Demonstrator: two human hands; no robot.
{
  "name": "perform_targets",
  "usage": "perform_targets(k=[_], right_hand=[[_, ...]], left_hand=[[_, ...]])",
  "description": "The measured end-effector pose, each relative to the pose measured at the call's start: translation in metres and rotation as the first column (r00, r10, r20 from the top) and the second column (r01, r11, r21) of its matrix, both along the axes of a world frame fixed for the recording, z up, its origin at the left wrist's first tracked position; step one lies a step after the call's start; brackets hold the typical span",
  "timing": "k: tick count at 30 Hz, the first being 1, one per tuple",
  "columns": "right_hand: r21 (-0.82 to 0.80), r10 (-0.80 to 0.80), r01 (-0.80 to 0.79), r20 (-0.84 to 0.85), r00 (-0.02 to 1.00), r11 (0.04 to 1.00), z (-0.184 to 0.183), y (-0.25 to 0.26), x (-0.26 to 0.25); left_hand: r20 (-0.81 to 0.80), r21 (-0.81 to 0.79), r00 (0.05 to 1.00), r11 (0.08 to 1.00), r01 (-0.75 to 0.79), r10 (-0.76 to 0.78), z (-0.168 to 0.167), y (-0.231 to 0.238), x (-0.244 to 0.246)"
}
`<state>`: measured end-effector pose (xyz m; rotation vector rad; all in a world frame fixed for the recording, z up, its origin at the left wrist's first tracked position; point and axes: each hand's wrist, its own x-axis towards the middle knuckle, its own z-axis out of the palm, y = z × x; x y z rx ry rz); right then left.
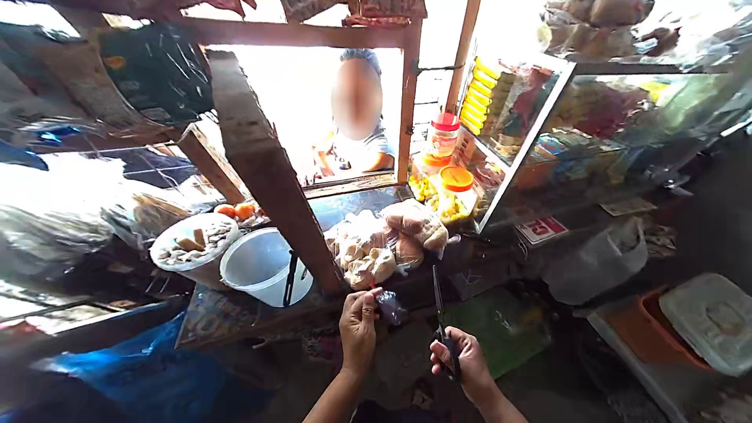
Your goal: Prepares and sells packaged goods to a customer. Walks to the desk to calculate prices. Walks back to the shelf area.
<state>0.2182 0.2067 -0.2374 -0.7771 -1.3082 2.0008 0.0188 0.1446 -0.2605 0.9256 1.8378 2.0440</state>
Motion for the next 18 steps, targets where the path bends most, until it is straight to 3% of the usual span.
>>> perform_targets(k=[8,13,18], right_hand=[[-0.064,0.124,-0.117,0.114,0.986,0.991,-0.029,0.023,-0.012],[-0.087,0.22,-0.209,0.132,0.967,0.974,-0.032,0.025,-0.019],[-0.084,0.291,-0.283,0.111,0.95,0.955,-0.034,0.036,-0.021]], left_hand=[[-0.454,-0.128,0.879,0.966,-0.224,0.144,-0.013,0.009,-0.009],[-0.559,-0.173,0.814,0.937,-0.303,0.16,0.005,0.015,-0.021],[-0.659,-0.366,0.75,0.851,-0.378,0.049,0.024,0.017,-0.029]])
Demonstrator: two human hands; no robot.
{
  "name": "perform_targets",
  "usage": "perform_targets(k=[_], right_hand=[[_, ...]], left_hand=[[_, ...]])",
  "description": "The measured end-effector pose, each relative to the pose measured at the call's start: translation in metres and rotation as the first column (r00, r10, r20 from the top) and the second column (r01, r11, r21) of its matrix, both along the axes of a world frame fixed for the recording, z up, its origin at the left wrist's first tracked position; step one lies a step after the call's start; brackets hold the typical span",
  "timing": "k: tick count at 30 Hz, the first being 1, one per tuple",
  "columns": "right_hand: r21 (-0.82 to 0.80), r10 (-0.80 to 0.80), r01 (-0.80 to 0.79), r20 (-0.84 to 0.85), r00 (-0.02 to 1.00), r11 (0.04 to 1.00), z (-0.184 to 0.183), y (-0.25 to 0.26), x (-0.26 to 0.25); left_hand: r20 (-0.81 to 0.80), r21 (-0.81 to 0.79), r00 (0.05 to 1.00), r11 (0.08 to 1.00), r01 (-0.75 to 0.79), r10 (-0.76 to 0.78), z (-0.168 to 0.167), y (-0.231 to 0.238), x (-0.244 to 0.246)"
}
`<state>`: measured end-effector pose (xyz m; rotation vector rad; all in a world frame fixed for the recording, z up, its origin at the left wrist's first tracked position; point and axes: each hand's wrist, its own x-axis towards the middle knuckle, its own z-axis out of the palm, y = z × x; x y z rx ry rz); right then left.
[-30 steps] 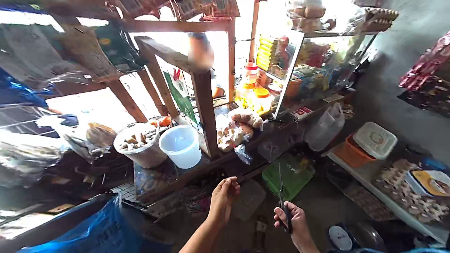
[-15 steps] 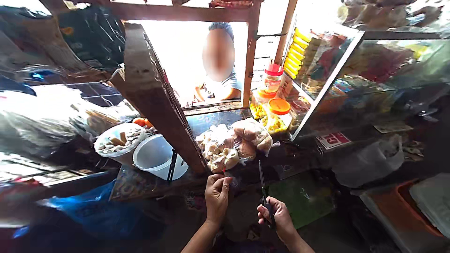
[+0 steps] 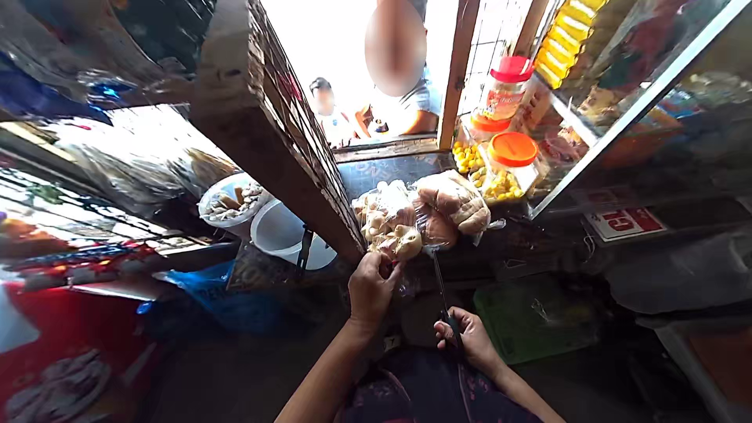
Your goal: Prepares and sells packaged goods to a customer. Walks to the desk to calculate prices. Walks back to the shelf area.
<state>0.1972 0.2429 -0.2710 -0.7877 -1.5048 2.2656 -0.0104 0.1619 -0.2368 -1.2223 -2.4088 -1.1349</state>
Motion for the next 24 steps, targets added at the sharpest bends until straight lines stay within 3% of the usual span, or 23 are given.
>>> perform_targets(k=[3,6,9,13,24], right_hand=[[-0.021,0.05,-0.05,-0.005,0.999,0.999,-0.003,0.004,-0.003],[-0.028,0.09,-0.091,-0.03,0.995,0.995,-0.004,0.012,-0.004],[-0.031,0.237,-0.237,-0.024,0.971,0.971,-0.002,0.016,-0.002],[-0.089,0.411,-0.414,-0.046,0.91,0.906,-0.004,0.018,0.0],[-0.193,0.423,-0.407,0.05,0.905,0.893,-0.012,0.014,-0.001]], left_hand=[[-0.006,-0.083,1.0,0.996,-0.029,0.028,0.002,-0.005,0.001],[0.172,0.011,0.985,1.0,0.024,-0.026,0.001,-0.004,0.006],[0.408,0.164,0.905,0.985,0.057,-0.12,-0.003,-0.007,0.01],[0.428,0.249,0.886,0.966,0.072,-0.177,-0.012,-0.01,0.013],[0.583,0.416,0.768,0.909,-0.004,-0.264,-0.024,-0.012,0.016]])
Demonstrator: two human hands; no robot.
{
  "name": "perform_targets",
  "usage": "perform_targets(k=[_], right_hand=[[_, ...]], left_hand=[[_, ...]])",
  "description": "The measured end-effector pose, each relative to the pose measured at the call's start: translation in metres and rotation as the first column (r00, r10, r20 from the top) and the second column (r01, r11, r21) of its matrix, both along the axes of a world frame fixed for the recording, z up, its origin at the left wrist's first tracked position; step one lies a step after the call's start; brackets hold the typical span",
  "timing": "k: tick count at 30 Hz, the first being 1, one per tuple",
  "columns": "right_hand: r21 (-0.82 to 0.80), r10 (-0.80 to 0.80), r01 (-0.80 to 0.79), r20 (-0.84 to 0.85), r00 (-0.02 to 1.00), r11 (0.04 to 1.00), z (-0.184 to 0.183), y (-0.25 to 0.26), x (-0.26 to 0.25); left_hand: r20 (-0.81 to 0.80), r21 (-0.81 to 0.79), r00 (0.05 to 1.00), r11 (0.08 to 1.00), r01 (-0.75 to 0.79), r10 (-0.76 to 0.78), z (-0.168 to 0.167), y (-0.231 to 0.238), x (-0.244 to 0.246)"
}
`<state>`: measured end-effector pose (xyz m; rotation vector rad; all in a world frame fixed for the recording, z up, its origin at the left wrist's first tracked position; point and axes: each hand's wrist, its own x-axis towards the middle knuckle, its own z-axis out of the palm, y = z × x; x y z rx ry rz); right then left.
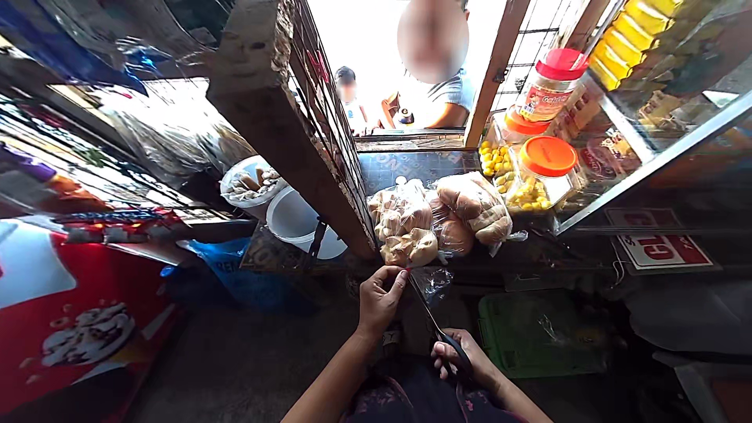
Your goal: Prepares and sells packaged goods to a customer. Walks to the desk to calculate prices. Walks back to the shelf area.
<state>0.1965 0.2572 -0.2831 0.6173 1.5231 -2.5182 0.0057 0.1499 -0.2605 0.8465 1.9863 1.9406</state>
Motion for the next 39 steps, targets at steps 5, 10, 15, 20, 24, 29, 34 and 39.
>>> perform_targets(k=[5,10,15,20,24,29,34,39], right_hand=[[0.002,-0.01,0.01,-0.002,1.0,1.0,-0.005,-0.002,-0.009],[0.025,-0.03,0.03,0.001,1.0,0.999,-0.003,-0.003,-0.014],[0.089,-0.059,0.058,0.016,0.998,0.994,0.003,-0.002,-0.019],[0.117,-0.106,0.104,0.01,0.994,0.988,-0.004,0.001,-0.019],[0.195,-0.117,0.115,-0.001,0.993,0.974,-0.01,0.005,-0.02],[0.29,-0.107,0.1,0.007,0.994,0.952,-0.008,0.016,-0.022],[0.422,-0.059,0.057,-0.008,0.998,0.905,-0.01,0.03,-0.024],[0.496,-0.019,0.033,-0.032,0.999,0.868,-0.009,0.04,-0.026]], left_hand=[[0.049,0.063,0.994,0.993,-0.1,0.097,-0.001,0.002,0.004],[0.049,0.116,0.991,0.985,-0.129,0.124,-0.004,0.001,0.006],[0.054,0.097,0.995,0.991,-0.09,0.085,-0.001,-0.003,0.004],[0.063,0.108,0.997,0.993,-0.045,0.039,-0.002,-0.006,0.0],[0.066,0.114,0.997,0.993,-0.035,0.028,-0.004,-0.008,-0.002],[0.094,0.136,0.996,0.991,-0.016,0.003,-0.005,-0.01,-0.005],[0.219,0.177,0.976,0.984,-0.032,-0.008,-0.008,-0.01,0.0],[0.306,0.209,0.952,0.977,-0.042,-0.024,-0.011,-0.012,0.001]])
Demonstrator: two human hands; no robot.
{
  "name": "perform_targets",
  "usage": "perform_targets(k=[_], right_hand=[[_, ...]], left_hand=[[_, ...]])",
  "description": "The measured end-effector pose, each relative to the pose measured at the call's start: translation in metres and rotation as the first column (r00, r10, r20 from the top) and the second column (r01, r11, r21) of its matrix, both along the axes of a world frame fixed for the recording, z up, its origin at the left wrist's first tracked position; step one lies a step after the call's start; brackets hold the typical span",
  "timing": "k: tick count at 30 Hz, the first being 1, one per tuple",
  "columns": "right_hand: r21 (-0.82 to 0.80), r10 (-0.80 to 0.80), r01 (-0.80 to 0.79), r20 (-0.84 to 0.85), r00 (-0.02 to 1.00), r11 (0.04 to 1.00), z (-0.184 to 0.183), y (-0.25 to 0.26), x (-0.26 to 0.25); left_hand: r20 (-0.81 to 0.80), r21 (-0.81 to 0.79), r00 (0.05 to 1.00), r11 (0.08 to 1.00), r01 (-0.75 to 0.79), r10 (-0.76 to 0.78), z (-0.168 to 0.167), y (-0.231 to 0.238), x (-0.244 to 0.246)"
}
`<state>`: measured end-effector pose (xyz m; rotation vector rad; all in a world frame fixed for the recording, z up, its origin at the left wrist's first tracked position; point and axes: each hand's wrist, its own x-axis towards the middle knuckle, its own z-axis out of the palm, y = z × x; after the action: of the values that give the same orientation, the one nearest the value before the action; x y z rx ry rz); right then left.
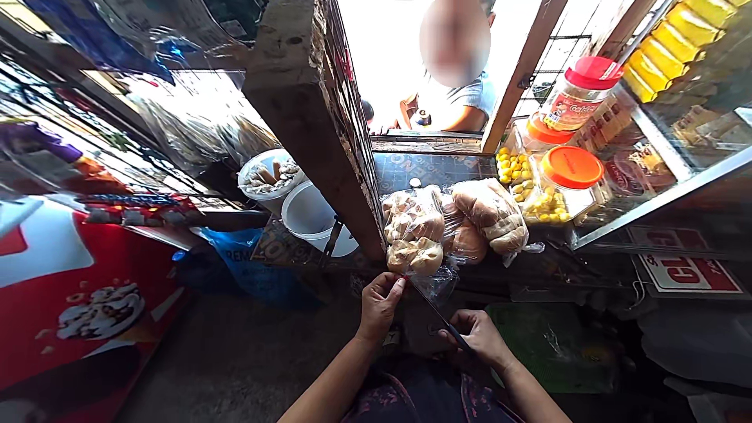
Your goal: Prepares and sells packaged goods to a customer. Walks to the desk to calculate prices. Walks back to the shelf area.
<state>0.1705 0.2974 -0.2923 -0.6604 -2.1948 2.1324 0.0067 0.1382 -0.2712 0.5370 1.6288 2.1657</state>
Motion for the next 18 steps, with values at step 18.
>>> perform_targets(k=[18], right_hand=[[0.318,0.21,-0.222,0.072,0.975,0.922,0.017,0.025,0.001]], left_hand=[[-0.024,-0.019,0.998,0.998,-0.061,0.061,0.003,-0.002,0.009]])
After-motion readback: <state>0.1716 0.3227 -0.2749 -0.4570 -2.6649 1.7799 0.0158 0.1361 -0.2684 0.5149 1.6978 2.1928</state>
